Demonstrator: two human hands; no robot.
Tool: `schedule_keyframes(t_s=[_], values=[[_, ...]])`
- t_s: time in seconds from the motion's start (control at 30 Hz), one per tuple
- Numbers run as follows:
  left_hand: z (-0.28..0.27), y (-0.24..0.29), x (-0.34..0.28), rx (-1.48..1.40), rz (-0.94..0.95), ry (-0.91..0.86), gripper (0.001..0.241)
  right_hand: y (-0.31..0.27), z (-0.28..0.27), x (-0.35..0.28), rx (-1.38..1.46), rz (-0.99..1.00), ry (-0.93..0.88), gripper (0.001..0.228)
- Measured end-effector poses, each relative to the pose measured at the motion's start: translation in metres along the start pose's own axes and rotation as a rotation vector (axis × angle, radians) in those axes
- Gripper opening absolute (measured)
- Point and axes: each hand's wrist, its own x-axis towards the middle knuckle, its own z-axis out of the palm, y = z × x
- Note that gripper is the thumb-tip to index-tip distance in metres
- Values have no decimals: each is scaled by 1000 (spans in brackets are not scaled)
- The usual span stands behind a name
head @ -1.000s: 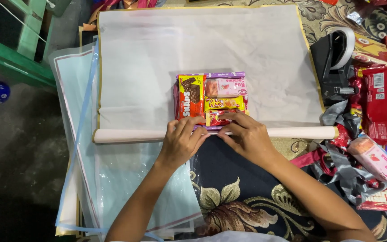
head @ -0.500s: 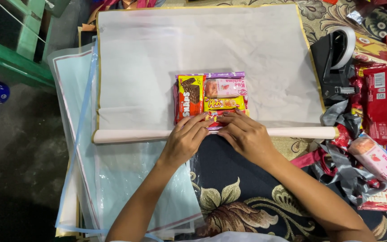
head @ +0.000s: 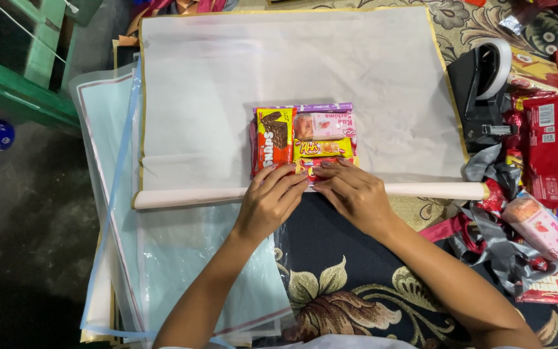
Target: Arranging and wrapping various snack packages in decorative paper to create a snack bouquet.
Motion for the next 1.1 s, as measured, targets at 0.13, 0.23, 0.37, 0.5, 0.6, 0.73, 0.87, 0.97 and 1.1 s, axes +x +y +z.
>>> schedule_keyframes(t_s=[0.13, 0.23, 0.37, 0.5, 0.6, 0.73, 0.87, 0.97, 1.1], values=[[2, -1, -2, 24, -2, 7, 9, 1, 1, -2, 1, 2, -1, 7], [2, 0, -4, 19, -11, 0, 7, 3, 1, -3, 8, 3, -6, 6], [3, -1, -5, -26, -45, -3, 6, 1, -4, 1, 25, 13, -46, 9], [-1, -1, 0, -21, -61, -24, 12, 3, -1, -2, 52, 62, -63, 6], [5, -1, -8, -38, -70, -20, 7, 3, -2, -2, 40, 46, -65, 7], [3, 0, -7, -39, -72, -25, 7, -2, -9, 3, 19, 43, -77, 8], [2, -1, -8, -58, -93, -32, 5, -5, -27, 15, 131, 91, -98, 6], [-1, -2, -7, -85, -121, -39, 4, 22, -49, 8, 144, 225, -42, 4], [-5, -1, -1, -146, -162, -63, 3, 60, -114, 10, -66, 374, 104, 10]])
